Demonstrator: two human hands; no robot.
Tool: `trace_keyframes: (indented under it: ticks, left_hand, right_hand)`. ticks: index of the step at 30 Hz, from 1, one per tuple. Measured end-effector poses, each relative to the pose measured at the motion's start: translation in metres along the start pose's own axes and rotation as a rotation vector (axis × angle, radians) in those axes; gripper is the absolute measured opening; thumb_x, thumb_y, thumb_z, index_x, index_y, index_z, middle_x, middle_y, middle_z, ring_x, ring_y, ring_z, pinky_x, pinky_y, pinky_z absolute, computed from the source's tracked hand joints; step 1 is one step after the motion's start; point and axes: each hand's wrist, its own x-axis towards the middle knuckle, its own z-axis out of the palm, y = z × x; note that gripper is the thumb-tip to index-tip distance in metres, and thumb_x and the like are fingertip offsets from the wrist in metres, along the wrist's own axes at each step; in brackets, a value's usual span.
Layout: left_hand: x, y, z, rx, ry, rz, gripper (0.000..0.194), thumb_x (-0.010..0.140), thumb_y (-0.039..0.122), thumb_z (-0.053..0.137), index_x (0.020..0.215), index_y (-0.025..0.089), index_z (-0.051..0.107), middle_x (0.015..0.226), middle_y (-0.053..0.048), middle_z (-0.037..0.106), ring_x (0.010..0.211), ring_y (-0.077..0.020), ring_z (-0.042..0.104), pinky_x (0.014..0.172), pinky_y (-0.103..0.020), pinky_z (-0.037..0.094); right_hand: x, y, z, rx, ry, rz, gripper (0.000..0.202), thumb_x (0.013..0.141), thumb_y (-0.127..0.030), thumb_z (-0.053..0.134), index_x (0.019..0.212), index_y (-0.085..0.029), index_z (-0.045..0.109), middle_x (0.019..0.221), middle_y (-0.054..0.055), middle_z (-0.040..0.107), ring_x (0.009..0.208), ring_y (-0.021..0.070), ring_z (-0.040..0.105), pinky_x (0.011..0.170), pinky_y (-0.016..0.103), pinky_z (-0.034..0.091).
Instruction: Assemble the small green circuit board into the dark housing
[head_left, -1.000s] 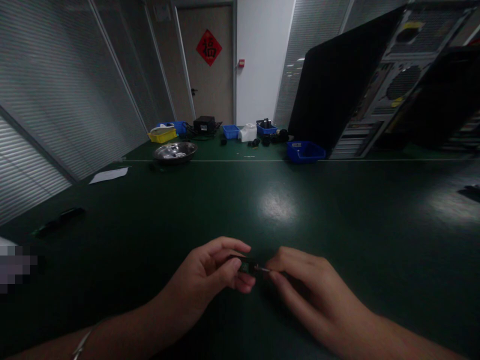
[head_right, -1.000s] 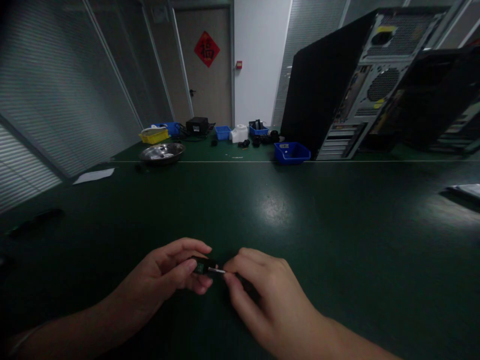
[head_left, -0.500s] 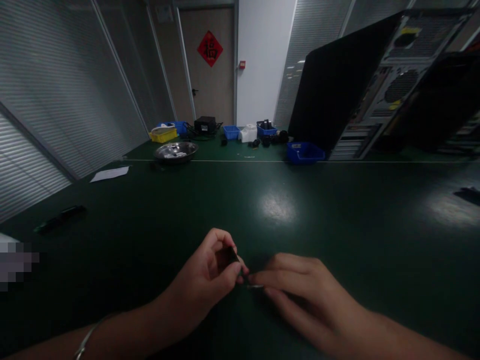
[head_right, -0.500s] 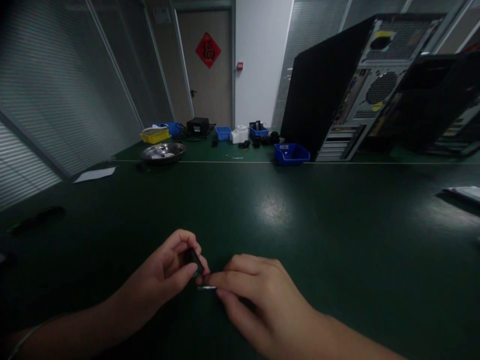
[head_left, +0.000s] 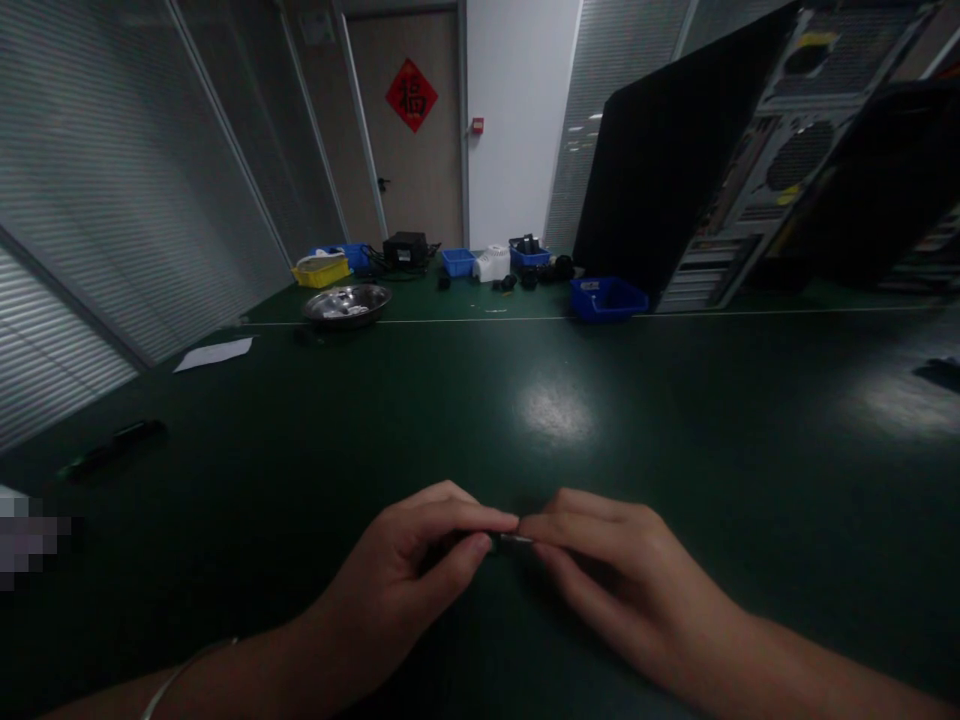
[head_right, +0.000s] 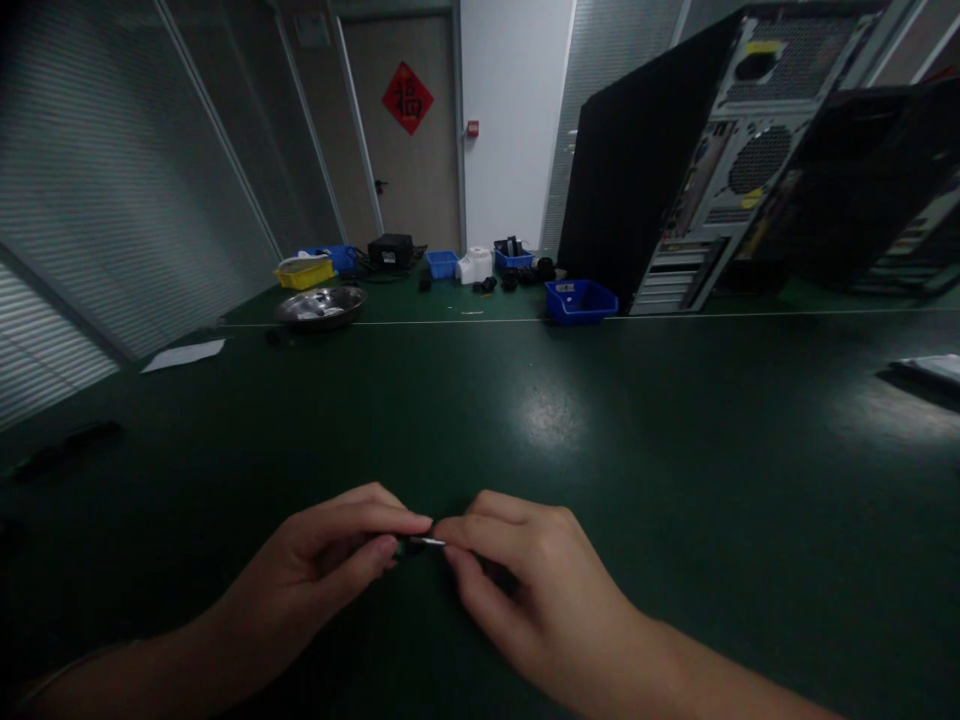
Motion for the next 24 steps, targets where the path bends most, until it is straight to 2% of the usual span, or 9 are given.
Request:
trace_keyframes:
  ticks: [4,9,16,20,24]
  left_hand:
    - [0.0001,0.0015,0.0004,0.030,-0.010,-0.005,0.026,0.089,0.025,0.053,0.109,0.027,0.069,0.094,-0.005,0.063,0.084,-0.0159,0.059,0.073,-0.025,0.047]
    - [0.0003,-0.0011,0.0016,0.064,-0.018,0.002,0.032,0.083,0.023,0.062,0.114,0.029,0.067,0.100,-0.005,0.063,0.085,-0.0163,0.060,0.072,-0.025,0.048]
    - [0.0013,-0.0002,0.0024,0.100,0.036,0.014,0.025,0.082,0.025,0.065,0.106,0.028,0.071,0.096,-0.005,0.068,0.082,-0.0169,0.063,0.070,-0.025,0.050]
    - [0.0002,0.0016,0.0021,0.172,0.068,0.094,0.026,0.081,0.023,0.066,0.106,0.028,0.072,0.104,-0.006,0.069,0.094,-0.0201,0.063,0.084,-0.030,0.051]
    - [-0.0013,-0.0008,0.0011,0.189,0.058,0.169,0.026,0.083,0.022,0.064,0.107,0.028,0.071,0.095,-0.005,0.073,0.085,-0.0188,0.067,0.076,-0.028,0.054]
  right_hand:
    - [0.0000,-0.0009,0.0015,-0.048,-0.018,0.024,0.025,0.094,-0.021,0.042,0.098,-0.018,0.066,0.081,0.004,0.059,0.068,0.0123,0.054,0.062,0.023,0.044]
    - [-0.0006,-0.0009,0.0025,-0.099,-0.029,0.044,0.023,0.094,-0.020,0.042,0.093,-0.017,0.064,0.079,0.004,0.057,0.066,0.0118,0.053,0.060,0.023,0.043]
    - [-0.0026,-0.0009,0.0024,-0.117,-0.024,0.044,0.023,0.093,-0.020,0.042,0.092,-0.018,0.065,0.079,0.004,0.057,0.067,0.0122,0.052,0.061,0.023,0.043]
    - [-0.0016,-0.0008,0.0011,-0.102,-0.027,0.041,0.023,0.093,-0.021,0.042,0.093,-0.018,0.065,0.080,0.004,0.058,0.067,0.0122,0.053,0.061,0.023,0.044]
    - [-0.0007,-0.0018,-0.0003,-0.066,-0.037,0.030,0.024,0.094,-0.021,0.041,0.091,-0.017,0.065,0.080,0.004,0.059,0.066,0.0119,0.054,0.061,0.023,0.044]
